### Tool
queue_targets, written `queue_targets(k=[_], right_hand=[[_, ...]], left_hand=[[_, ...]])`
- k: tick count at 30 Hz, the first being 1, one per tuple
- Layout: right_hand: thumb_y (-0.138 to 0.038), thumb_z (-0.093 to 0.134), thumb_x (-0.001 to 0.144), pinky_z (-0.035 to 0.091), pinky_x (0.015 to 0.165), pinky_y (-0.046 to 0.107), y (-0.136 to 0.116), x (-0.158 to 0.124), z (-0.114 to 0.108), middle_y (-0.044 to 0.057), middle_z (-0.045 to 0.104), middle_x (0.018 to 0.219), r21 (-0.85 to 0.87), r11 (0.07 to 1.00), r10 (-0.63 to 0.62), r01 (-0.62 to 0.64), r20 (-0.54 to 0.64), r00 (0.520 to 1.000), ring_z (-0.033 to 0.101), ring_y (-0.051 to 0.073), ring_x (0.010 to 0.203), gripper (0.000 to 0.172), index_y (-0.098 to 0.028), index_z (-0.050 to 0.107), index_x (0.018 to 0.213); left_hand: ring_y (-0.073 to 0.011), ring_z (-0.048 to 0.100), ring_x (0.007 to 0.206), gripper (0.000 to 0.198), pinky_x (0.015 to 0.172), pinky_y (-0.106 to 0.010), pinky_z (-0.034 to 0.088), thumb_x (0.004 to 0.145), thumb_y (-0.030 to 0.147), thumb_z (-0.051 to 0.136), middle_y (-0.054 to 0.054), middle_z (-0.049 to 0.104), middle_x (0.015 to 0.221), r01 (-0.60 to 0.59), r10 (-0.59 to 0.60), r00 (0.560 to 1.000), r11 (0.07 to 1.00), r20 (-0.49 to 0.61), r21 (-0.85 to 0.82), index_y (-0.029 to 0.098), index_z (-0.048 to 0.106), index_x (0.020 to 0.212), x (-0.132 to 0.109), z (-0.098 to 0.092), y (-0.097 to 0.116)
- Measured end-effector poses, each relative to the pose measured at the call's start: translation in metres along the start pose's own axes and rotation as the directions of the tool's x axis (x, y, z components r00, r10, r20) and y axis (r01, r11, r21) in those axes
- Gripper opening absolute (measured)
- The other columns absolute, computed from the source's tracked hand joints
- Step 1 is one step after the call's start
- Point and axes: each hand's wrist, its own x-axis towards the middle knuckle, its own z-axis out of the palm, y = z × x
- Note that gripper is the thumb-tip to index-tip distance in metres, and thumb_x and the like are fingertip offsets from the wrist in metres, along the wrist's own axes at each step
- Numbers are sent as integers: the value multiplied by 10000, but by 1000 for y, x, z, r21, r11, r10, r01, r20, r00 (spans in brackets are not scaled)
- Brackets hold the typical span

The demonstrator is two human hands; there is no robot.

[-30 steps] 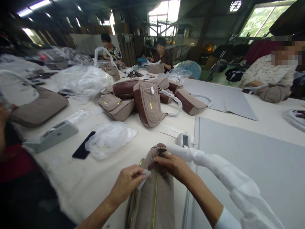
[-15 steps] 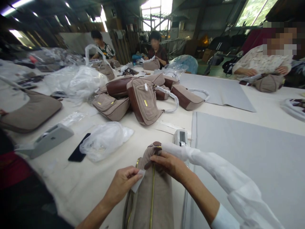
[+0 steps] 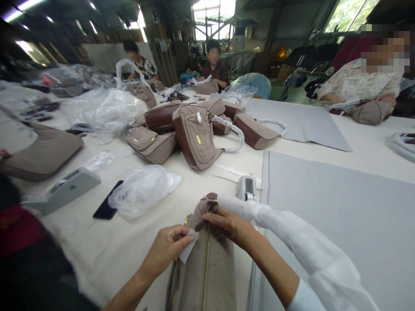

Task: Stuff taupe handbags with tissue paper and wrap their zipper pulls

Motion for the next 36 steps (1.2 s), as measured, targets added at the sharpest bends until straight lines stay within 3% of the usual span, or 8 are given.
queue_targets(k=[6, 13, 21, 25, 28, 30, 33, 36], right_hand=[[-243, 437, 917, 529, 710, 230, -4, 2, 0, 35, 671, 867, 48, 996, 77, -77, -8, 997, 640, 147, 776, 248, -276, 630, 1071], [-273, 428, 913, 542, 693, 242, -8, 6, -5, 24, 665, 808, 139, 980, 140, -140, 11, 990, 633, 153, 727, 256, -296, 665, 1007], [-335, 468, 890, 548, 685, 287, -6, 0, 0, 33, 666, 827, 133, 972, 188, -194, 58, 980, 631, 182, 763, 280, -306, 617, 1125], [-306, 518, 865, 544, 664, 303, 3, -16, 11, 38, 663, 828, 155, 958, 256, -241, -83, 963, 627, 187, 729, 268, -300, 602, 1119], [-371, 573, 825, 533, 772, 371, 15, -11, 10, 86, 647, 993, 190, 924, 376, -332, -292, 880, 621, 227, 874, 362, -247, 550, 1165], [-431, 595, 795, 498, 869, 406, 21, 4, 5, 108, 587, 1160, 294, 896, 412, -332, -271, 870, 575, 245, 1034, 496, -222, 489, 1232], [-456, 571, 801, 490, 886, 374, 24, 30, 8, 94, 602, 1146, 417, 862, 356, -287, -97, 929, 586, 213, 1029, 463, -198, 525, 1183], [-454, 580, 786, 529, 755, 316, 19, 41, 27, 48, 658, 871, 336, 881, 425, -332, -255, 869, 628, 183, 815, 325, -181, 597, 962]], left_hand=[[-92, 460, 489, 219, 451, -188, 316, 692, 335, 645, 3, 589, 582, 68, -66, 998, 992, 22, -106, 117, 648, 714, 3, 1, -2], [-81, 449, 507, 255, 479, -181, 322, 637, 343, 708, 28, 540, 565, 61, -58, 998, 980, 22, -188, 123, 579, 646, 5, 3, 0], [-93, 462, 510, 331, 485, -197, 336, 678, 423, 687, 6, 561, 593, 49, -40, 998, 973, 46, -224, 108, 623, 757, 11, 7, 8], [-100, 466, 540, 304, 511, -202, 341, 721, 407, 646, 6, 552, 596, -2, 2, 1000, 985, 1, -173, 107, 630, 765, 18, 12, 19], [-112, 495, 603, 250, 572, -207, 374, 741, 372, 629, 5, 563, 635, -53, 49, 998, 984, -27, -167, 122, 631, 741, 21, 19, 24], [-109, 494, 601, 242, 580, -207, 380, 753, 373, 616, 12, 554, 637, -78, 73, 997, 979, -34, -189, 131, 615, 738, 24, 24, 25], [-90, 442, 524, 281, 509, -200, 338, 747, 414, 608, 27, 513, 586, -73, 65, 997, 963, -37, -258, 136, 577, 726, 28, 30, 26], [-76, 372, 472, 299, 454, -196, 274, 727, 434, 606, 47, 455, 535, -86, 61, 994, 951, -91, -296, 142, 548, 699, 35, 35, 26]])
